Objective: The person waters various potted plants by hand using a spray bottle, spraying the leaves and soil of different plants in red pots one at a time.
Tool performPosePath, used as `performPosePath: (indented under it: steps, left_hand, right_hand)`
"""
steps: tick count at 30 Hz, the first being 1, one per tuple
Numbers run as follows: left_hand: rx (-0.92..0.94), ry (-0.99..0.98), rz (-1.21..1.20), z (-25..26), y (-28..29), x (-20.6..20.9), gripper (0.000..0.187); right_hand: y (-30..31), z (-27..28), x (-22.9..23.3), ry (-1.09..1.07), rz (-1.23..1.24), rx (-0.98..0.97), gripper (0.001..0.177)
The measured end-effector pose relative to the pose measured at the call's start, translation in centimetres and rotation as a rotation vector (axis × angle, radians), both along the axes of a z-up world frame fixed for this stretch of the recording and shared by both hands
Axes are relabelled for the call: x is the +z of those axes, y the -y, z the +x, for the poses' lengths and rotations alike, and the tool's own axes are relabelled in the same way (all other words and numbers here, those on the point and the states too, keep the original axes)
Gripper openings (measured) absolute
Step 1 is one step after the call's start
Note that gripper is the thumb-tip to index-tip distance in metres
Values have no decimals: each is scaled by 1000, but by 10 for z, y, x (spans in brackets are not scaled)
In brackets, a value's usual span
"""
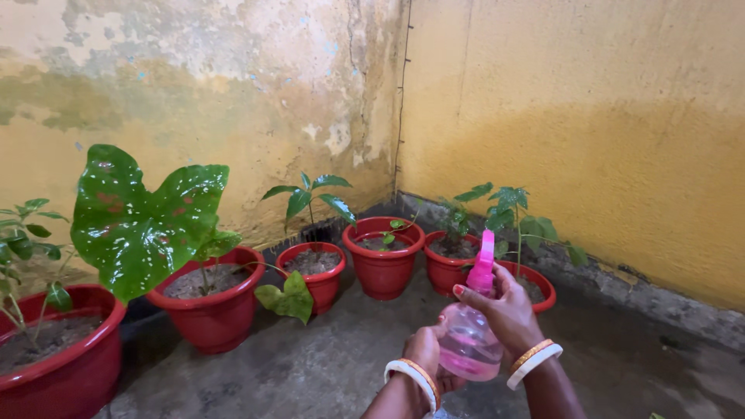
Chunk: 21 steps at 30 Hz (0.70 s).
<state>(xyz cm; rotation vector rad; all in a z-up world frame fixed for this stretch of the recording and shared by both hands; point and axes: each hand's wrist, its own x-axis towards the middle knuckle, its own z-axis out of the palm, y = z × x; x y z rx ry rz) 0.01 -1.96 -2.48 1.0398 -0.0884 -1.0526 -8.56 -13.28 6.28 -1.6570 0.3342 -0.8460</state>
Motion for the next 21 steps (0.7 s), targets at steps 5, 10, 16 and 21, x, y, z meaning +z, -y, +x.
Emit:
performPosePath:
  steps: [5,10,16,21]
  left_hand:
    - [-19,40,42,-4,-6,4,45]
    - [-5,47,38,-5,-7,4,39]
    - [-14,77,80,-5,1,7,42]
    - [-35,88,55,-14,7,6,39]
  right_hand:
    - [1,1,-2,15,35,28,62]
    - [1,-1,2,-64,-40,-66,63]
    - [3,-4,-2,46,15,-24,58]
    - [15,-12,-7,48,78,5,56]
